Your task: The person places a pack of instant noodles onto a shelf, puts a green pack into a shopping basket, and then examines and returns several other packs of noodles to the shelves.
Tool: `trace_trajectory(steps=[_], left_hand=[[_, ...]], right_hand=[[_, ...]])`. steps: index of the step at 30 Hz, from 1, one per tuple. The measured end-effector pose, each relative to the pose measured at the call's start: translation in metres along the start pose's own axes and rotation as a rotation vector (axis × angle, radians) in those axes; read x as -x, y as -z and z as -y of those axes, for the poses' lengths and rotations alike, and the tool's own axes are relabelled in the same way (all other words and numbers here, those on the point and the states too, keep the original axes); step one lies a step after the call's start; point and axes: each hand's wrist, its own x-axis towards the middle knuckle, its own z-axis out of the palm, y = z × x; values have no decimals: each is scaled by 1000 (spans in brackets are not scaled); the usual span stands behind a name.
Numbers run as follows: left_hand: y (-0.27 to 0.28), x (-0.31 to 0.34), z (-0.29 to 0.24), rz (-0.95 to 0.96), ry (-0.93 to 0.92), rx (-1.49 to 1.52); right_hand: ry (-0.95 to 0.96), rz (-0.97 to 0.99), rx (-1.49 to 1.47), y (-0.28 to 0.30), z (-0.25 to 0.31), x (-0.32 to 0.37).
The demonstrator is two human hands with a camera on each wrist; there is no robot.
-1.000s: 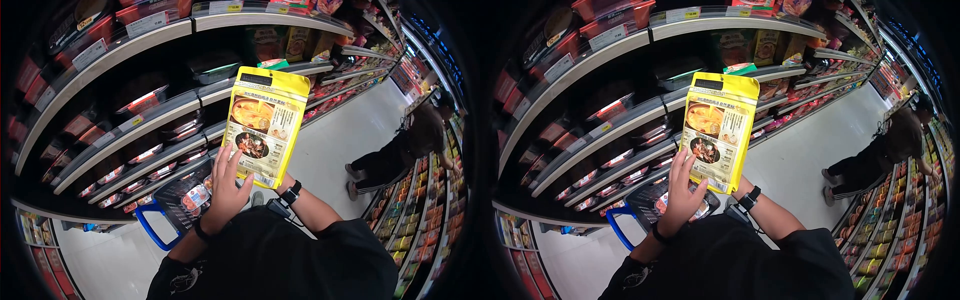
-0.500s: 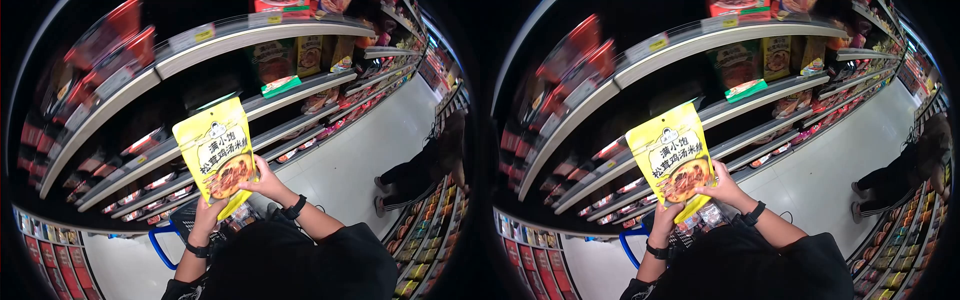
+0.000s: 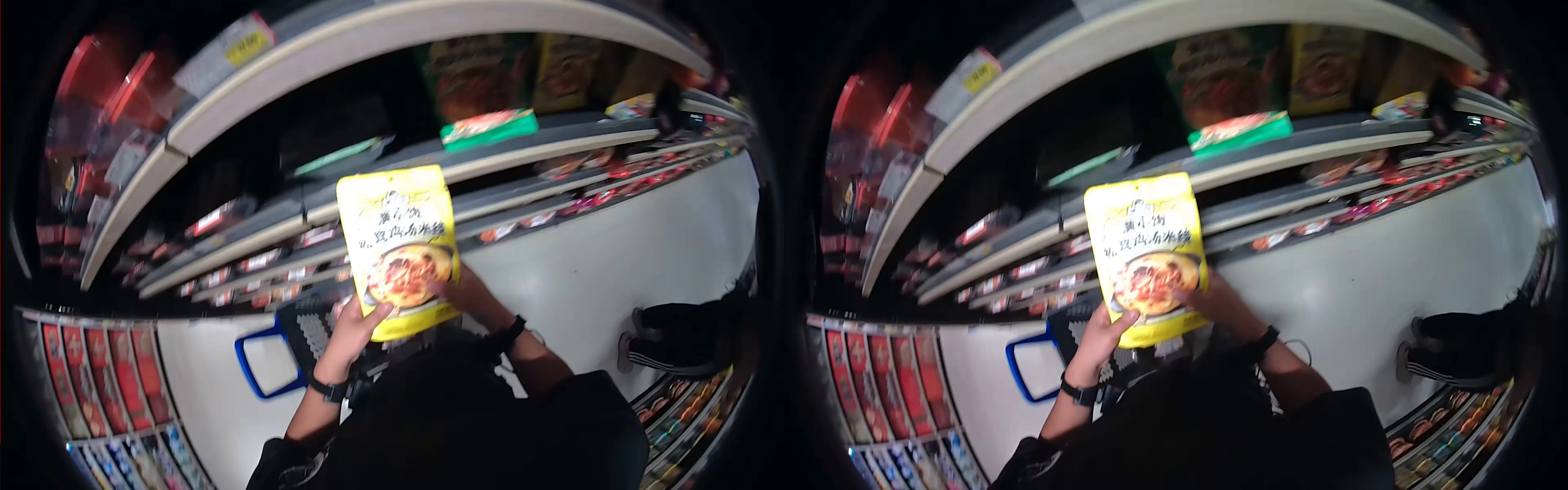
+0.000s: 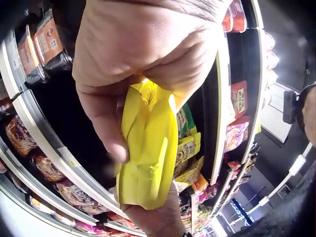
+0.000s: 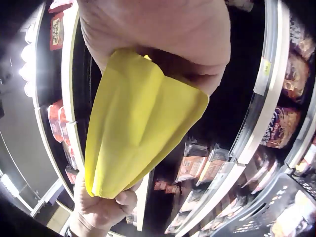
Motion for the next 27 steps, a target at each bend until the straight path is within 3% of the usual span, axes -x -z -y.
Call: trace_trajectory(steps=[3, 7, 9, 16, 18, 24, 26, 27], left_hand=[[-10, 6, 6, -80, 63, 45], [-17, 24, 14, -192, 103, 134], [-23, 34, 9, -249, 95, 129], [-58, 74, 17, -446, -67, 207], [-65, 91, 29, -513, -118, 210], [-123, 128, 63, -597, -150, 373], [-145, 137, 67, -562, -237, 285], [-155, 143, 65, -550, -227, 317]], right_hand=[[-37, 7, -10, 12, -10, -6], [-208, 210, -82, 18, -5, -14], [-194, 276, -138, 17, -18, -19], [-205, 534, -261, 12, 2, 1], [-315, 630, -152, 10, 9, 17], [-227, 601, 122, 23, 8, 75], [-198, 551, 278, 30, 16, 94], [-203, 565, 64, 32, 13, 100]])
